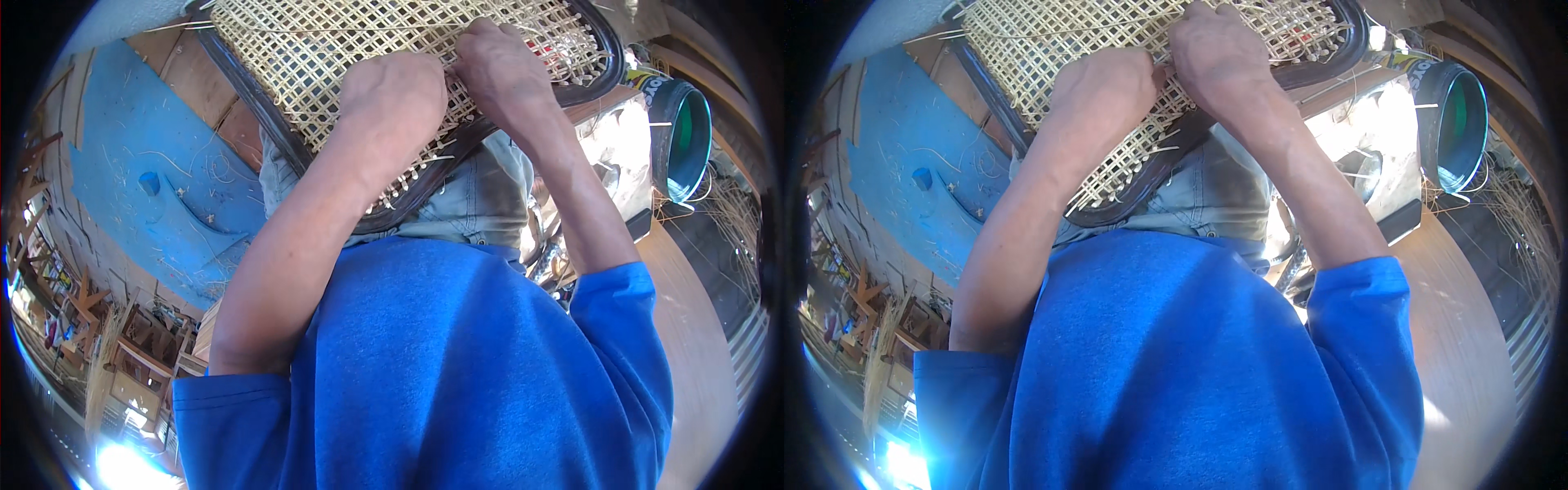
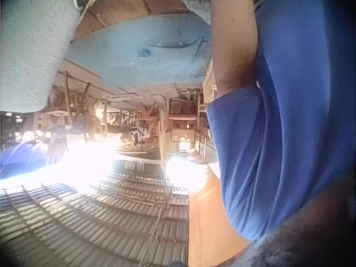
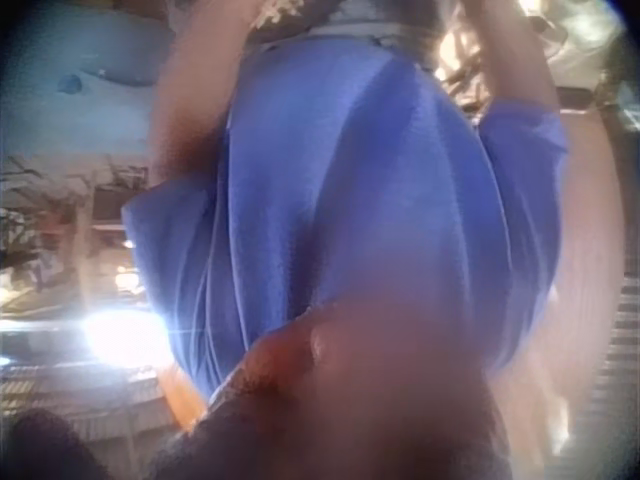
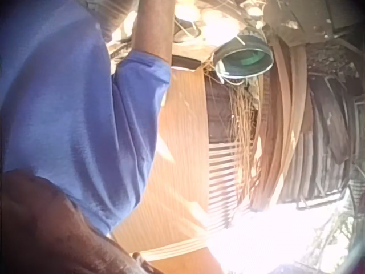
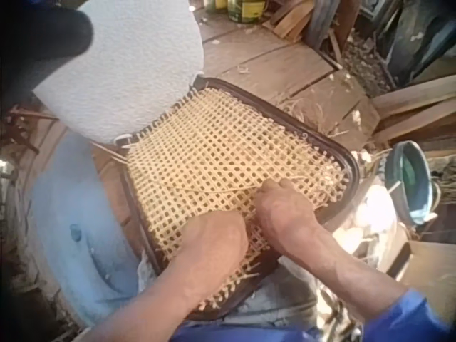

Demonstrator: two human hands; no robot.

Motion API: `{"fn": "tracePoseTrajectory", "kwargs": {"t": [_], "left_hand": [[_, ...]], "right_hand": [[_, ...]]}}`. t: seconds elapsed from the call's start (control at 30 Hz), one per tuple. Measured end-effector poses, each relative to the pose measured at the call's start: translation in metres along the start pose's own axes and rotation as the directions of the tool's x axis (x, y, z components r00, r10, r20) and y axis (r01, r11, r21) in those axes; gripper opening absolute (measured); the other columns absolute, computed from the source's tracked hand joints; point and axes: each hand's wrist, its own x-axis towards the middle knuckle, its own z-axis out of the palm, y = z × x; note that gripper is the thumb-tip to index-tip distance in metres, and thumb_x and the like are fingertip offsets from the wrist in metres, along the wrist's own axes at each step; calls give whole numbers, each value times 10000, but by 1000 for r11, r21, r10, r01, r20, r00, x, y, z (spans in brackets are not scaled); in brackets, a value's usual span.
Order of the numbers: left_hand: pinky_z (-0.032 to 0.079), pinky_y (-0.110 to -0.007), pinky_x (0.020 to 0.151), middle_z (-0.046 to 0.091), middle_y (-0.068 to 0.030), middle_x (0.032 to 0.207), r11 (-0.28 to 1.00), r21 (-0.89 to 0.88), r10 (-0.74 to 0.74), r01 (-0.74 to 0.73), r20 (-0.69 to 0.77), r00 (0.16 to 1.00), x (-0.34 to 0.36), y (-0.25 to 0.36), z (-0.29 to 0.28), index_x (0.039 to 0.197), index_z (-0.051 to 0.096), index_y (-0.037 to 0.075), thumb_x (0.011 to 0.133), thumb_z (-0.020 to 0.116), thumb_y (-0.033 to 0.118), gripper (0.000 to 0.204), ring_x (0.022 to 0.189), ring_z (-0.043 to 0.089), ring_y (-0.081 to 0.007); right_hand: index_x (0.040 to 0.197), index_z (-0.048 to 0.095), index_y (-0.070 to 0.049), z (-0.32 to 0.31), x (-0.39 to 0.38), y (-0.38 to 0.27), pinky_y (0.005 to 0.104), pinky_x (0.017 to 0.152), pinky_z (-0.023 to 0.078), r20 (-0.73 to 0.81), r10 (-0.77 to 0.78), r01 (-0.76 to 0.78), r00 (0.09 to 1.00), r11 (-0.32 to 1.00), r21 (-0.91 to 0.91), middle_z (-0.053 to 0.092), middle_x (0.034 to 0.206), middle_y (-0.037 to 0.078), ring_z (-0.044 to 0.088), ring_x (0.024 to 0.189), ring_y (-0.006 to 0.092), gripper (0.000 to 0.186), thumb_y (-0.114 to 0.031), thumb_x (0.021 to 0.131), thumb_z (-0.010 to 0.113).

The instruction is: Weaving a rattan chair seat using strips of cane and hand tools.

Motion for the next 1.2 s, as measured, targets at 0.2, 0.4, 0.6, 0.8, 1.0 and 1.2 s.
{"fn": "tracePoseTrajectory", "kwargs": {"t": [0.2, 0.4, 0.6, 0.8, 1.0, 1.2], "left_hand": [[514, -442, 674, 665, -170, 812, 967, 252, 2, -25, 91, 996, -34, -64, -27, 807, 675, 46, 855, 479, 228, 272, 787, 655, -326], [480, -493, 758, 645, -215, 853, 926, -108, -367, 361, -39, 930, -55, -76, -23, 861, 646, 28, 879, 466, 353, 372, 829, 626, -382], [468, -459, 834, 630, -209, 999, 916, -153, -368, 371, 52, 929, -44, -25, -7, 998, 627, 53, 901, 427, 329, 355, 914, 607, -391], [468, -447, 820, 573, -173, 1055, 901, -432, -13, -47, -135, 991, -20, -39, 7, 1071, 608, 57, 905, 477, 261, 293, 905, 613, -341], [476, -451, 754, 602, -173, 967, 998, -65, -6, -3, -142, 990, -13, -36, 5, 993, 618, 66, 873, 548, 276, 252, 844, 621, -347], [472, -471, 720, 638, -179, 756, 996, -93, 16, -9, 72, 997, -7, -46, -11, 853, 615, 57, 845, 562, 295, 243, 788, 618, -369]], "right_hand": [[910, 616, -4, -24, -24, 30, 360, 811, 475, -152, 38, 25, 988, 921, 390, 622, 959, 121, 595, 924, 269, 203, -184, 824, 648], [938, 622, -31, -34, -37, 59, 357, 773, 482, -93, 328, -289, 940, 911, 294, 625, 933, 134, 611, 863, 290, 256, -278, 884, 580], [821, 576, 26, -38, -47, 44, 379, 594, 412, -184, 104, -4, 977, 879, 477, 532, 671, 141, 522, 615, 255, 314, -282, 885, 574], [748, 571, 31, -43, -69, 37, 316, 534, 380, 71, 316, -293, 946, 739, 607, 476, 614, 60, 477, 583, 129, 339, -289, 847, 626], [649, 536, -12, -33, -75, 48, 270, 494, 327, 136, 272, -268, 953, 544, 795, 406, 551, -27, 398, 537, 68, 408, -352, 852, 637], [629, 559, -60, -24, -83, 63, 234, 485, 300, 129, 360, -253, 924, 322, 912, 430, 567, -68, 378, 536, 29, 353, -311, 869, 623]]}}
